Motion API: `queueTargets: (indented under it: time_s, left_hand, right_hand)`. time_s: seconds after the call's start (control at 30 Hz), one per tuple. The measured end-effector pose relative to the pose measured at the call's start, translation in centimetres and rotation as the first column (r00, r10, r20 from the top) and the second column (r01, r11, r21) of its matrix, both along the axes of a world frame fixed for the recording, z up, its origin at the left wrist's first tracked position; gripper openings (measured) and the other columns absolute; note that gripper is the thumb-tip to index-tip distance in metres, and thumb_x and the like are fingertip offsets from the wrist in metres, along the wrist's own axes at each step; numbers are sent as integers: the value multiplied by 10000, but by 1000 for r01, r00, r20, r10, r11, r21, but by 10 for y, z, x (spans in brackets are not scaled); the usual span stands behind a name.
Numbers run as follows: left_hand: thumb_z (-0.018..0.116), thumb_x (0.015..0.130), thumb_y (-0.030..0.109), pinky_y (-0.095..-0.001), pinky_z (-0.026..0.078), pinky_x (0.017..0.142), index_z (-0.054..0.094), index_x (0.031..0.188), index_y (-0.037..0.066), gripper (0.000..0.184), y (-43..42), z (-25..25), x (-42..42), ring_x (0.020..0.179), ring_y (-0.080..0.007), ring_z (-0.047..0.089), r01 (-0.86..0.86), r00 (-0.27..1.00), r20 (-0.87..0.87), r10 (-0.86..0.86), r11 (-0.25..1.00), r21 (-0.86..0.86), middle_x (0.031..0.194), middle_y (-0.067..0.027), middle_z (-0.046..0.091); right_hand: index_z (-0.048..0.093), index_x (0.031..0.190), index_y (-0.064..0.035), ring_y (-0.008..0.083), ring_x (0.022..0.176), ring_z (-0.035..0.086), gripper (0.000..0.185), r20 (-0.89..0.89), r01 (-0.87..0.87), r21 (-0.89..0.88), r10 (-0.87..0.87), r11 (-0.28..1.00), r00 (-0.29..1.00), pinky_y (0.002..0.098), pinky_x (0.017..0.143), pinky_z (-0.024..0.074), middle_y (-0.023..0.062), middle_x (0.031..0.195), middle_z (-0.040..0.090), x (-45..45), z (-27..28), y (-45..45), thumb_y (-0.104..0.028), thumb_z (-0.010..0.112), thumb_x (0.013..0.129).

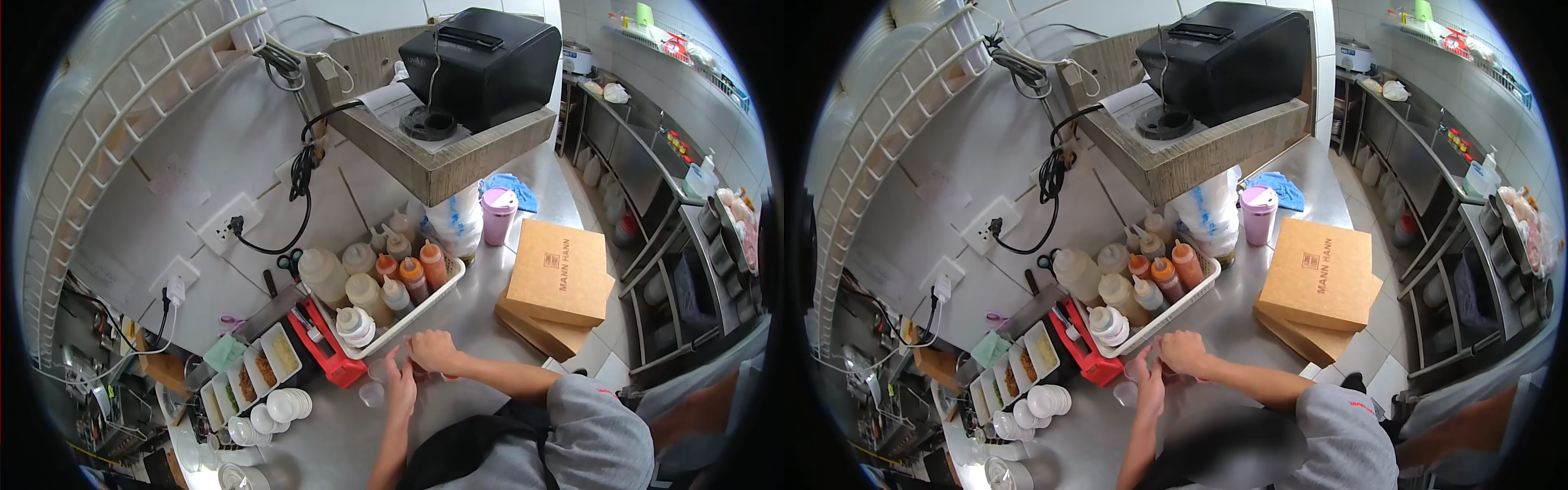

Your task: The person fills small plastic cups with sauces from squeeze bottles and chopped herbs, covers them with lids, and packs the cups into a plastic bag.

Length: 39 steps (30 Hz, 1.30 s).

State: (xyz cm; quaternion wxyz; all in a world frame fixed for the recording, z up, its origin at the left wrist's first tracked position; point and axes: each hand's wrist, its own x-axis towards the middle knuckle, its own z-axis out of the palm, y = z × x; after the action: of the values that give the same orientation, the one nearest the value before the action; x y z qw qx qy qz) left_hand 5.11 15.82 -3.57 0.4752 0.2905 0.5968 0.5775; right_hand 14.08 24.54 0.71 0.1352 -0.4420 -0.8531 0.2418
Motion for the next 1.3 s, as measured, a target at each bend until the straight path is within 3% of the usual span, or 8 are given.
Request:
queueTargets:
  time_s: [0.13, 0.27, 0.47, 0.57, 0.83, 0.93, 1.2, 1.3]
  left_hand:
    - [339, 997, 267, -267, 458, 497, 293, 1275, 88, 334, 11, 20, 4, 635, -164, 600, -30, 965, -261, 4, 995, -94, 913, -136, 570]
    - [372, 986, 251, -375, 465, 755, 330, 1242, 70, 317, 11, 8, 2, 873, -280, 599, -93, 801, -589, 103, 995, 48, 1064, -197, 533]
    - [390, 977, 224, -422, 392, 871, 343, 1208, 27, 307, 13, 18, 1, 961, -324, 540, -38, 939, -343, 20, 998, -45, 1109, -225, 500]
    - [389, 981, 245, -404, 391, 858, 362, 1151, 15, 288, 22, 11, -3, 936, -314, 537, -40, 858, -505, 95, 992, 118, 1071, -239, 508]
    - [288, 989, 367, -480, 405, 783, 391, 1090, 22, 373, 35, 43, 6, 912, -438, 554, -121, 892, -452, 16, 971, -204, 975, -266, 566]
    - [281, 990, 357, -484, 400, 784, 393, 1098, 26, 366, 33, 38, 7, 922, -455, 541, -146, 739, -659, 139, 988, 46, 987, -270, 563]
    - [290, 993, 321, -480, 407, 759, 378, 1058, 20, 321, 35, 22, 10, 905, -439, 548, -50, 826, -564, 8, 997, -58, 976, -259, 564]
    - [282, 993, 335, -492, 407, 746, 366, 1064, 25, 329, 38, 21, 12, 897, -455, 547, -96, 848, -528, 38, 992, -83, 970, -260, 570]
  right_hand:
    - [648, 690, -8, 396, 657, 633, 499, 13, 1, -21, 0, 1000, 1000, 478, 647, 510, 224, 696, 635, -6, -2, -3, -361, 380, 922]
    - [661, 760, 4, 406, 771, 632, 505, 33, 54, -169, -49, 984, 998, 481, 732, 497, 241, 789, 644, -7, 2, 1, -381, 374, 917]
    - [662, 808, 17, 431, 845, 617, 514, 48, 72, -307, -60, 949, 997, 486, 803, 480, 253, 849, 643, -4, -1, 12, -394, 370, 908]
    - [655, 786, 20, 442, 816, 618, 509, 12, 89, -245, -89, 965, 996, 496, 778, 487, 260, 820, 640, -7, 0, 13, -388, 375, 907]
    - [647, 752, 14, 457, 752, 613, 573, -115, 278, -176, -300, 944, 947, 519, 712, 493, 279, 747, 620, -13, 5, 11, -434, 342, 939]
    - [655, 800, -14, 461, 749, 611, 567, -83, 228, -214, -250, 950, 965, 531, 713, 489, 268, 763, 626, -1, 8, 11, -439, 312, 952]
    - [612, 920, -7, 476, 817, 566, 569, -90, 47, -317, -79, 947, 993, 530, 750, 448, 274, 844, 611, 24, -2, 3, -456, 266, 966]
    - [611, 802, 24, 489, 821, 570, 577, -161, 219, -309, -277, 926, 947, 534, 775, 446, 288, 824, 612, 16, -6, -3, -418, 278, 968]
